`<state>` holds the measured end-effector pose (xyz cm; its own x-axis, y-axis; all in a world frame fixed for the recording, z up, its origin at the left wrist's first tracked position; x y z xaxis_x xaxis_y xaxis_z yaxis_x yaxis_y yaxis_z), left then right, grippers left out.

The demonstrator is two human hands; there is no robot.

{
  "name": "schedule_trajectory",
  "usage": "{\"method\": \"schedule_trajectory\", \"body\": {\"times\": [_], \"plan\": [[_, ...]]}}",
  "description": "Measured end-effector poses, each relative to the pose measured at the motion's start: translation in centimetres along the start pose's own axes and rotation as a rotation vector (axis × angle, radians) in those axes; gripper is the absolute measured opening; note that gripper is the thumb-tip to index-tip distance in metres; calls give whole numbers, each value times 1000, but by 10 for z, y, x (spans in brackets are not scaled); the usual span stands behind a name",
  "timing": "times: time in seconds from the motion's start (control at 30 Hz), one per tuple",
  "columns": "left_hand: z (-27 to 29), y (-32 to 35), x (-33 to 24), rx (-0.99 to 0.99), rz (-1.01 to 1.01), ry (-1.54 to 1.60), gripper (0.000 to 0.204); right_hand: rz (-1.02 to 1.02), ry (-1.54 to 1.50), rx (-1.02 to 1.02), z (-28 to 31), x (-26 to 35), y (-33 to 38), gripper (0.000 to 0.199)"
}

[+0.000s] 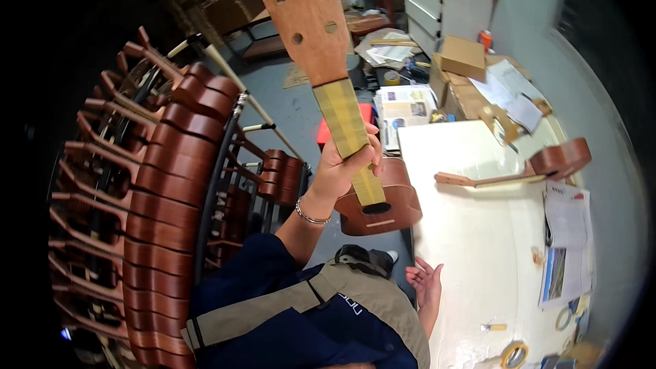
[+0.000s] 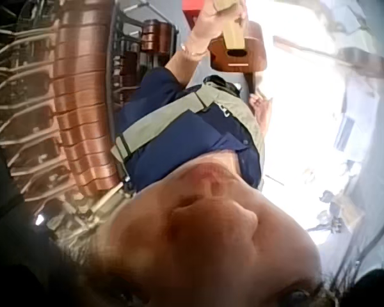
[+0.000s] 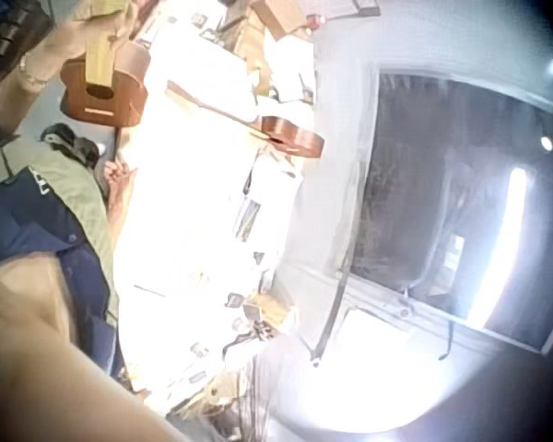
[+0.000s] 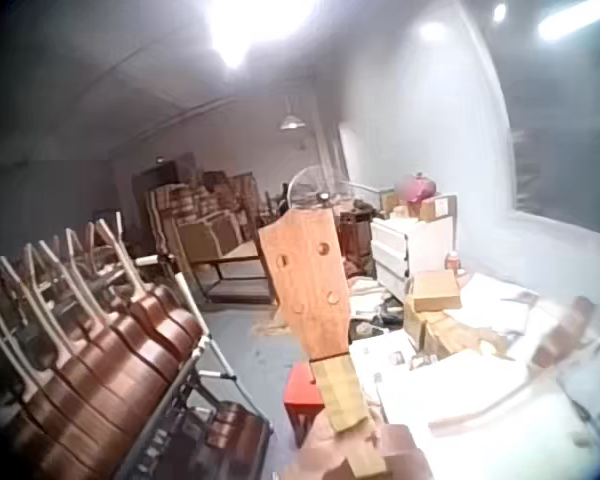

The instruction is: The person repeatedly picks up unfinished guitar bodies from a rack, scrapes the edges with a small tool, and marks the sides with a pen. The person then returns the guitar to the rack and repeats the process with another unit.

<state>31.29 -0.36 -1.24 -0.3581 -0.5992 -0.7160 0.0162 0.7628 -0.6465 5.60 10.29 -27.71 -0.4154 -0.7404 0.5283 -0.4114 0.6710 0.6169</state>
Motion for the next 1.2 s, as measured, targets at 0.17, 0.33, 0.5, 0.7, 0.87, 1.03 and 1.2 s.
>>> {"method": "schedule_trajectory", "body": {"times": [0.17, 0.33, 0.5, 0.7, 0.87, 1.03, 1.2], "plan": [[22, 29, -35, -196, -43, -329, 28, -58, 121, 95, -13, 5, -2, 66], [29, 70, -70, -329, -32, -534, 27, -139, 189, 147, -12, 0, 2, 61], [26, 124, -102, -369, -90, -387, 33, -236, 295, 159, -4, -17, -6, 59], [21, 160, -167, -485, -378, -1307, 56, -160, 337, 347, 3, -4, -79, 50], [48, 209, -161, -788, -404, -958, 48, -140, 395, 623, -38, 31, -137, 50], [101, 266, -123, -941, -125, -1216, 38, 163, 731, 354, -75, 38, -155, 59], [166, 312, -57, -1388, 131, -1603, 22, 731, 1433, -225, -75, 35, -160, 68]]}}
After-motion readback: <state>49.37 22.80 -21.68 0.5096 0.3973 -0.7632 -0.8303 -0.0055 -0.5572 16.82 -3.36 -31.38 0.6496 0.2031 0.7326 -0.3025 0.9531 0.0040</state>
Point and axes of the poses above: each hand's wrist, its own y-axis away from the middle knuckle, its own z-axis out of the back of the hand, x = y × z, the point moved 3 cm from there along -y, towards the middle knuckle, and after that the axes turned 9 degrees about -z, right-handed, at the moved point
